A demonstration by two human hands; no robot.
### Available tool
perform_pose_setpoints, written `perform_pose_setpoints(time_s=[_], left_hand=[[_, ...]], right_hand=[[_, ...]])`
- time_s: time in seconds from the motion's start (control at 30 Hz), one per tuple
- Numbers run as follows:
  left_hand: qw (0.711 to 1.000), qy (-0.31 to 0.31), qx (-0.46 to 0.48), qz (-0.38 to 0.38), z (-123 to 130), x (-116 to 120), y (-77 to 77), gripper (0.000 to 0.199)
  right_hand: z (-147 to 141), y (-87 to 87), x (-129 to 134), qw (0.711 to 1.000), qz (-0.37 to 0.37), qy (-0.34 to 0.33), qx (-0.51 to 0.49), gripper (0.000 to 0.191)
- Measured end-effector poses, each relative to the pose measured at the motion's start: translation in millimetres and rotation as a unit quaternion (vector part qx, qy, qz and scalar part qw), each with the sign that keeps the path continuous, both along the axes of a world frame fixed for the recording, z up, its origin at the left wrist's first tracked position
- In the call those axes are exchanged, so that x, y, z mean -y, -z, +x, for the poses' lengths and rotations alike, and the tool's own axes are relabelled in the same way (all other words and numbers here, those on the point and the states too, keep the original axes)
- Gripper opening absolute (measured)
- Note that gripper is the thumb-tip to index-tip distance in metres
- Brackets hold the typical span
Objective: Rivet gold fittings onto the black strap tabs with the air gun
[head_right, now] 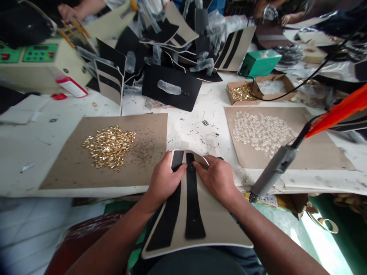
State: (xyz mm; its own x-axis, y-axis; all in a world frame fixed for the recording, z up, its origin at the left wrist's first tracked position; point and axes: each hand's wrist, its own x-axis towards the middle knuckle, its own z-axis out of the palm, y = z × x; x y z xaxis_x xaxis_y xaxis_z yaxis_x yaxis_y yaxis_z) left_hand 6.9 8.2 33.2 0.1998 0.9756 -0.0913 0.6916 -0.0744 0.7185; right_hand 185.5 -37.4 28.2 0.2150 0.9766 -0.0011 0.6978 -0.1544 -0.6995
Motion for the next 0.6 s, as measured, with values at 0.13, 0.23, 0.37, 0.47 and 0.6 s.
perform_pose_setpoints(time_s=[0.13, 0.23, 0.37, 0.47, 0.6], left_hand=[[1.0, -0.001, -0.002, 0.012, 0, -2, 1.9, 0.022], [1.0, 0.001, -0.011, 0.011, 0, -2, 1.8, 0.022], [1.0, 0.007, -0.011, 0.006, 0, -2, 2.2, 0.028], [1.0, 0.011, 0.002, 0.021, -1, 0, 6.2, 0.04], [0.986, 0.02, 0.007, 0.163, -2, 2, 10.8, 0.066]], right_hand=[[-1, -1.6, -2, 1.0, -0.001, -0.004, 0.022, 0.028], [-2, -3.2, -3, 0.999, 0.005, -0.013, 0.04, 0.028], [-2, -2.4, -4, 0.998, 0.004, -0.018, 0.067, 0.027], [-2, -0.2, -5, 0.995, 0.011, -0.025, 0.091, 0.025], [-3, 0.8, -4, 0.994, 0.022, -0.032, 0.103, 0.024]])
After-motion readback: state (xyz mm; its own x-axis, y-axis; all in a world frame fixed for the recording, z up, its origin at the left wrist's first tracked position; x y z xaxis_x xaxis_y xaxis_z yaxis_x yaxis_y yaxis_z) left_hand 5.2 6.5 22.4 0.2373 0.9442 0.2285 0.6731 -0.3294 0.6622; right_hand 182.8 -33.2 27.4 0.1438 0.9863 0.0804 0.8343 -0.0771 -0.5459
